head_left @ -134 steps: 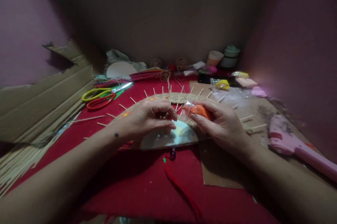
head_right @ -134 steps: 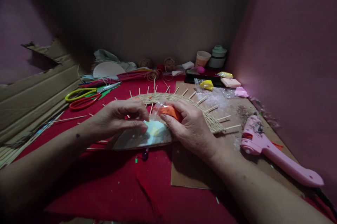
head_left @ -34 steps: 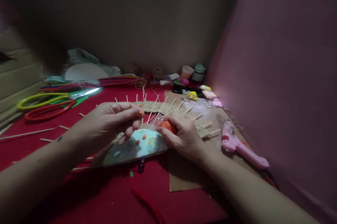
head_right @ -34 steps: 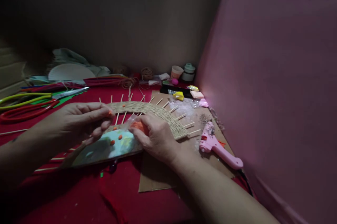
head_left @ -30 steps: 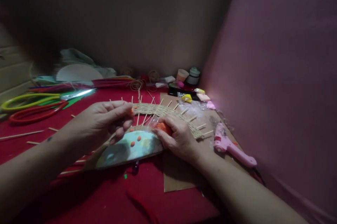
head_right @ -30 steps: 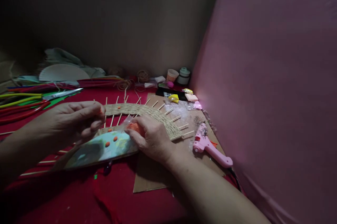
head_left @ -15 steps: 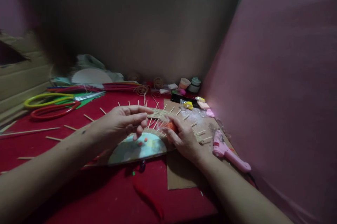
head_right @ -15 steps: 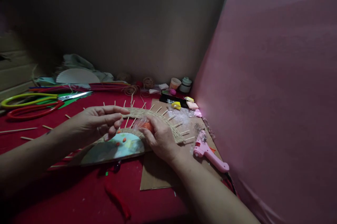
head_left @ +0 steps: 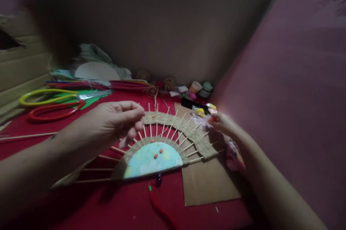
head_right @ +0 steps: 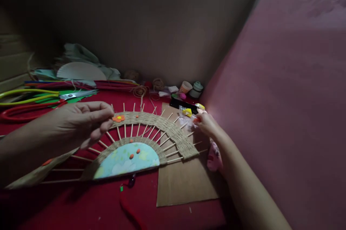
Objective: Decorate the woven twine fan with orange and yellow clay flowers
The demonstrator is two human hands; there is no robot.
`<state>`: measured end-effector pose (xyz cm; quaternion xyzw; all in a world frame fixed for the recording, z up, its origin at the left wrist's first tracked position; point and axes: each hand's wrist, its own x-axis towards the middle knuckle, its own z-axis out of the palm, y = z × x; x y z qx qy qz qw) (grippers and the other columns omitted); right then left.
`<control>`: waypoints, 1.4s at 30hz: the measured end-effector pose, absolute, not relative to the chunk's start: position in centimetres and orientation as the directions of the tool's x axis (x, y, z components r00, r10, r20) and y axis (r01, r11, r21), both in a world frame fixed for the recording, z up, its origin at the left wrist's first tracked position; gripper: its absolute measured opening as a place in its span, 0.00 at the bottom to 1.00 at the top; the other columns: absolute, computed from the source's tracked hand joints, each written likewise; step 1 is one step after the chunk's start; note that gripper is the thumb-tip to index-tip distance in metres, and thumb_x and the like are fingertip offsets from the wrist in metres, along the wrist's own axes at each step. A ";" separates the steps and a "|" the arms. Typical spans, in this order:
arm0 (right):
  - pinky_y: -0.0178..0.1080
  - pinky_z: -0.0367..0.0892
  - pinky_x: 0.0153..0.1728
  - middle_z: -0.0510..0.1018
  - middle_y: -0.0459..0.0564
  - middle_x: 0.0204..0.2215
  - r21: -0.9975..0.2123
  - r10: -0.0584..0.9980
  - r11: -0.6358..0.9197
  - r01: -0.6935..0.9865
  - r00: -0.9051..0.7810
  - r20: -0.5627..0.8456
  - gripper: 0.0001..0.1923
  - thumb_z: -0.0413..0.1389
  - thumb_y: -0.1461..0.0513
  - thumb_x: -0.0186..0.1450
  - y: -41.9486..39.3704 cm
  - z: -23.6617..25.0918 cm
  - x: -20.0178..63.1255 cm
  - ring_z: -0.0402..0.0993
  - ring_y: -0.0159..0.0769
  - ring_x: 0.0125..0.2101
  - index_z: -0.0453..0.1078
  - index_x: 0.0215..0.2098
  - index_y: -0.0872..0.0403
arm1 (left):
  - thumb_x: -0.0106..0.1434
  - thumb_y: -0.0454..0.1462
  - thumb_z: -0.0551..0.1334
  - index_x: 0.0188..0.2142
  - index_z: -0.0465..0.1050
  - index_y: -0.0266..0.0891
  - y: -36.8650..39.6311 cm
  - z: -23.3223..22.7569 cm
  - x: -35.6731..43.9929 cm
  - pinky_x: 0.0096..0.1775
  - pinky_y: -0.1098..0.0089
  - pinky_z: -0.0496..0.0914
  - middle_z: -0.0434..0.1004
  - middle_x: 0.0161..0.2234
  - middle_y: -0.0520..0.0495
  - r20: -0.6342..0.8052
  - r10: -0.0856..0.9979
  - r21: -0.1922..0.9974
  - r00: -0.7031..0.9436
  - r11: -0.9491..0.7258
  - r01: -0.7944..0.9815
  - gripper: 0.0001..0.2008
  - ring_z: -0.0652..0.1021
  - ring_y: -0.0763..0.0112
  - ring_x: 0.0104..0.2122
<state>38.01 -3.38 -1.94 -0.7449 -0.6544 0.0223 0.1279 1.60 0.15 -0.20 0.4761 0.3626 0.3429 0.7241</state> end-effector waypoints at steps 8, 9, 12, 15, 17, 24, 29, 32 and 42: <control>0.43 0.62 0.35 0.75 0.59 0.37 -0.122 0.941 -0.124 0.985 0.156 0.300 0.14 0.52 0.70 0.54 -3.6 -1.2 36.1 0.69 0.43 0.36 0.75 0.36 0.57 | 0.56 0.33 0.65 0.29 0.75 0.36 -0.2 -0.8 0.4 0.18 0.79 0.71 0.78 0.26 0.46 -0.148 0.840 0.941 0.522 0.282 -0.187 0.02 0.75 0.75 0.20; 0.44 0.63 0.37 0.75 0.59 0.39 -0.129 0.942 -0.087 0.988 0.124 0.313 0.14 0.53 0.69 0.55 -4.0 -0.9 34.7 0.69 0.43 0.38 0.74 0.39 0.56 | 0.57 0.36 0.65 0.28 0.75 0.37 -0.2 -0.9 0.3 0.15 0.80 0.68 0.77 0.23 0.48 -0.180 0.836 0.943 0.519 0.297 -0.151 0.04 0.73 0.77 0.17; 0.41 0.66 0.38 0.76 0.54 0.41 -0.245 0.898 0.248 0.937 -0.128 0.420 0.13 0.52 0.66 0.61 -5.7 -0.1 29.5 0.71 0.39 0.39 0.72 0.44 0.54 | 0.57 0.42 0.66 0.27 0.74 0.38 -0.4 -1.3 0.3 0.10 0.82 0.60 0.69 0.15 0.54 -0.267 0.813 0.931 0.517 0.357 -0.080 0.09 0.66 0.81 0.11; 0.38 0.68 0.38 0.76 0.53 0.38 -0.294 0.817 0.458 0.839 -0.268 0.510 0.11 0.51 0.68 0.63 -7.2 0.1 25.0 0.72 0.35 0.38 0.72 0.42 0.56 | 0.57 0.39 0.66 0.29 0.75 0.37 -0.5 -1.5 0.7 0.15 0.81 0.66 0.72 0.17 0.52 -0.240 0.769 0.929 0.592 0.360 -0.091 0.07 0.70 0.80 0.14; 0.38 0.69 0.37 0.76 0.53 0.37 -0.324 0.801 0.501 0.802 -0.289 0.523 0.12 0.51 0.70 0.63 -7.9 -0.2 23.4 0.72 0.35 0.38 0.71 0.43 0.56 | 0.57 0.37 0.66 0.32 0.76 0.37 -0.5 -1.6 1.2 0.21 0.80 0.70 0.76 0.22 0.50 -0.212 0.715 0.937 0.667 0.342 -0.068 0.05 0.74 0.78 0.18; 0.40 0.71 0.36 0.75 0.52 0.36 -0.456 0.774 0.540 0.708 -0.205 0.599 0.13 0.50 0.70 0.64 -8.6 -1.7 22.9 0.72 0.35 0.38 0.69 0.46 0.54 | 0.63 0.41 0.59 0.30 0.71 0.36 -1.5 -0.8 4.1 0.16 0.80 0.64 0.76 0.21 0.49 -0.357 0.466 0.900 0.810 0.402 0.166 0.11 0.72 0.79 0.14; 0.42 0.71 0.37 0.75 0.52 0.35 -0.520 0.775 0.547 0.656 -0.162 0.611 0.15 0.52 0.70 0.62 -8.8 -2.2 23.0 0.72 0.36 0.37 0.69 0.46 0.53 | 0.58 0.42 0.64 0.25 0.70 0.37 -0.8 0.0 6.4 0.14 0.81 0.58 0.71 0.19 0.53 -0.317 0.552 0.947 0.771 0.229 0.226 0.11 0.69 0.81 0.15; 0.42 0.70 0.37 0.75 0.51 0.34 -0.565 0.793 0.539 0.625 -0.149 0.591 0.15 0.52 0.70 0.62 -8.9 -2.1 23.2 0.72 0.36 0.36 0.69 0.46 0.53 | 0.54 0.43 0.66 0.26 0.71 0.37 -0.1 -0.2 7.4 0.15 0.80 0.58 0.68 0.18 0.54 -0.301 0.539 0.954 0.787 0.180 0.241 0.11 0.67 0.81 0.15; 0.38 0.68 0.31 0.74 0.49 0.29 -0.562 0.790 0.494 0.664 -0.072 0.609 0.09 0.52 0.69 0.62 -8.4 -2.1 23.7 0.71 0.34 0.31 0.71 0.37 0.53 | 0.51 0.43 0.68 0.21 0.66 0.38 1.1 -0.4 9.2 0.14 0.78 0.54 0.58 0.12 0.57 -0.347 0.460 0.934 0.817 0.251 0.255 0.14 0.60 0.81 0.12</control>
